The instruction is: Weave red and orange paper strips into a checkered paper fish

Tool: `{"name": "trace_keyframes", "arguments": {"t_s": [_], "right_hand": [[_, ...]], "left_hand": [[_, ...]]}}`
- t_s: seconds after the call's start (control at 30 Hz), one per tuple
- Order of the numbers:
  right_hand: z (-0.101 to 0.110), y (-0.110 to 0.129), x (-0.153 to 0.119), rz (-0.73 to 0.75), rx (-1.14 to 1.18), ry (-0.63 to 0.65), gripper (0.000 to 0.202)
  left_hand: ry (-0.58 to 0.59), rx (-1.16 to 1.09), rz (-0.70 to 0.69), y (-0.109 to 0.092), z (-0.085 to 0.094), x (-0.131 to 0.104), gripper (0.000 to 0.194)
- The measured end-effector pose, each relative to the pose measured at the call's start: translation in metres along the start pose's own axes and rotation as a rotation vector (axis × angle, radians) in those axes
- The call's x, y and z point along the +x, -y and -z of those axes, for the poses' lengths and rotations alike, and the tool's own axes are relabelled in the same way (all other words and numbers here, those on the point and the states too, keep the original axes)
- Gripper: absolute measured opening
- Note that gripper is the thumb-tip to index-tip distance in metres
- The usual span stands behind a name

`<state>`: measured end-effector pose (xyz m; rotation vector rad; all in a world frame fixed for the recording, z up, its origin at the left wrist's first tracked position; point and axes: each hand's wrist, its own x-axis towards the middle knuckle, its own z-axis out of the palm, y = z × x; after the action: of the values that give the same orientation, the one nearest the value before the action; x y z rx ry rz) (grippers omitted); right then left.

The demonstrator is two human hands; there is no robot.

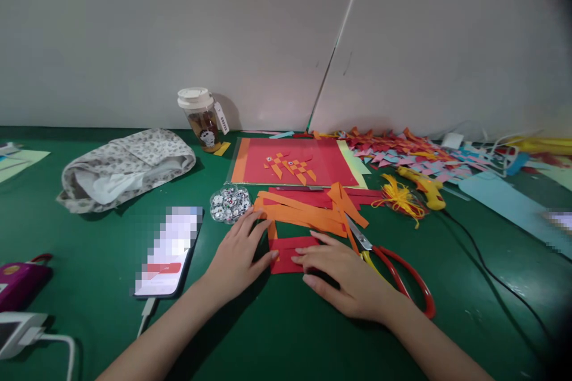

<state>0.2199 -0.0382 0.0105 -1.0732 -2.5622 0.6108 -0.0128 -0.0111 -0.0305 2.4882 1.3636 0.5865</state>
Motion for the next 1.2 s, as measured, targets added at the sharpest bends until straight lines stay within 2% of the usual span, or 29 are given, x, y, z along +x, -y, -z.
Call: {"name": "trace_keyframes", "arguments": {"t_s": [0.27,0.37,0.57,0.77,1.03,1.2], "right_hand": [[0.000,-0.001,-0.002,0.099,0.026,0.022,0.029],[0.001,-0.001,-0.001,0.086,0.024,0.046,0.031],[0.002,-0.003,0.000,0.072,0.011,0.017,0.029],[0.001,-0.004,0.000,0.055,-0.005,0.005,0.028],[-0.001,-0.010,-0.001,0.067,-0.009,-0.091,0.025],[-0.004,-0.018,0.004,-0.083,-0.067,-0.243,0.027]], "left_hand": [[-0.012,-0.059,-0.015,-0.005,0.002,0.001,0.042],[-0.015,-0.084,-0.012,-0.005,-0.001,0.001,0.044],[0.001,-0.219,-0.021,-0.001,-0.005,0.002,0.034],[0.021,-0.255,-0.029,0.000,-0.006,0.002,0.035],[0.021,-0.224,-0.068,0.001,-0.003,0.003,0.032],[0.019,-0.174,-0.105,-0.001,0.004,0.003,0.024]]}}
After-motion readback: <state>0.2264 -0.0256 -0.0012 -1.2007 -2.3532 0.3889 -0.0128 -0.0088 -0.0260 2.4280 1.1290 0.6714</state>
